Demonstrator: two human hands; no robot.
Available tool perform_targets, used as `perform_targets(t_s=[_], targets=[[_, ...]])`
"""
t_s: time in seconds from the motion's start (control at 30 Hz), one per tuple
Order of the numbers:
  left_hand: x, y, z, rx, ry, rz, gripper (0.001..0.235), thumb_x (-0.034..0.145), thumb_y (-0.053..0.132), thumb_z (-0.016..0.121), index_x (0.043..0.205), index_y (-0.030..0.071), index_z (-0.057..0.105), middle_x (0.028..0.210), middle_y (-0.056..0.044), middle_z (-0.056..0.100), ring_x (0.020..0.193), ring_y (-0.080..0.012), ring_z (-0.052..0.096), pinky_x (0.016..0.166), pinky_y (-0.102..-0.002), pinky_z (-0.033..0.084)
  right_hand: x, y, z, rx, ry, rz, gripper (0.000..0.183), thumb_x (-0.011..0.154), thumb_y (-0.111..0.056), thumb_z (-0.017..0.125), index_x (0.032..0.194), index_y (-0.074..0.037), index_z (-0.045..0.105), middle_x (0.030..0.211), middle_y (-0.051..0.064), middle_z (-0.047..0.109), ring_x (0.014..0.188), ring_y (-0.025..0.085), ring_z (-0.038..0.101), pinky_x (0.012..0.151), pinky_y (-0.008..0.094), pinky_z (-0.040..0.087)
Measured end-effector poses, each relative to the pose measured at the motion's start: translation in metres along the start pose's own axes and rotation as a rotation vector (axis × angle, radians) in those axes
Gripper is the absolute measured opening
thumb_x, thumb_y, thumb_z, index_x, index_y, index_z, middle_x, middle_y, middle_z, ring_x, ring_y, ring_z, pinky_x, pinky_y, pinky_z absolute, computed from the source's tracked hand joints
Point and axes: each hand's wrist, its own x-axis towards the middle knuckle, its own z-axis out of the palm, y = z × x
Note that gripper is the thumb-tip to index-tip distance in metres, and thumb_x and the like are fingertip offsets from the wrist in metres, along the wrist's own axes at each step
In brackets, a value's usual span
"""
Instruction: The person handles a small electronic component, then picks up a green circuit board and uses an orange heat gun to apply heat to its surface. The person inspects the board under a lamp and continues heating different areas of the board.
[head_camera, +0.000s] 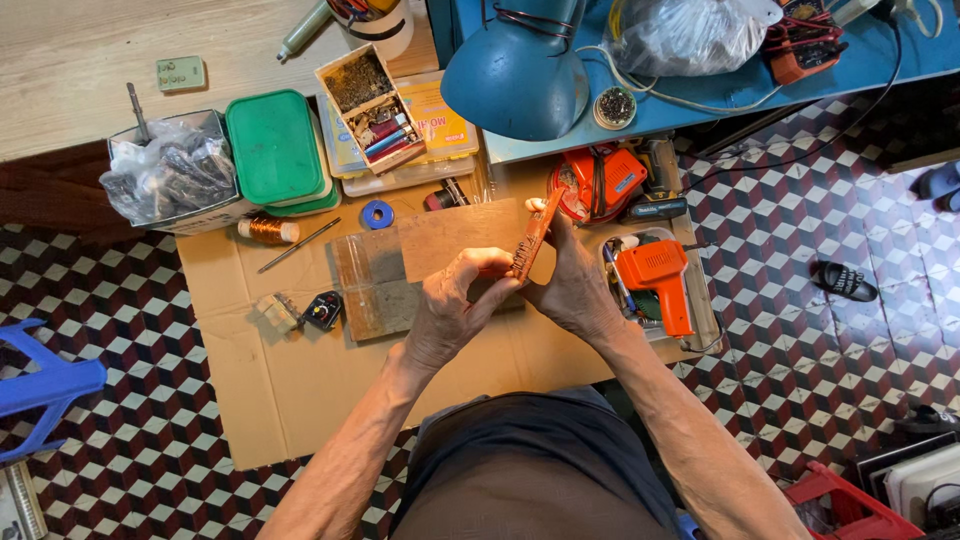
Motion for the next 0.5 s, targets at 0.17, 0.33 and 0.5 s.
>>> perform_targets(t_s=[0.17,0.33,0.5], targets=[[-0.006,-0.004,0.003,-0.019,0.027,-0.060,0.028,0.093,0.010,0.079,0.114,0.004,0.062,0.100,-0.009,0.074,0.092,-0.0190,0.076,0.081,-0.029,0.062,-0.005,0.007,0.004,0.008,-0.008,0.046,0.099,0.080,-0.013,0.089,0.155,-0.005,0.025,0.136,0.025,0.060,0.130,0.038,0.062,0.103,0.043,0.054],[-0.007,-0.010,0.004,0.015,0.046,-0.144,0.027,0.090,0.010,0.079,0.113,0.005,0.066,0.097,-0.009,0.076,0.089,-0.0178,0.076,0.078,-0.030,0.060,-0.005,0.008,0.008,0.067,0.025,0.100,0.098,0.074,-0.005,0.082,0.156,0.000,0.028,0.142,0.026,0.058,0.135,0.037,0.058,0.109,0.041,0.048],[-0.010,-0.032,0.018,-0.160,0.057,-0.326,0.025,0.089,0.007,0.077,0.111,0.002,0.067,0.098,-0.007,0.077,0.090,-0.0124,0.074,0.081,-0.026,0.060,-0.006,0.011,0.005,0.049,0.014,0.174,0.092,0.077,-0.024,0.081,0.151,0.004,0.035,0.140,0.026,0.057,0.132,0.038,0.058,0.108,0.040,0.048]])
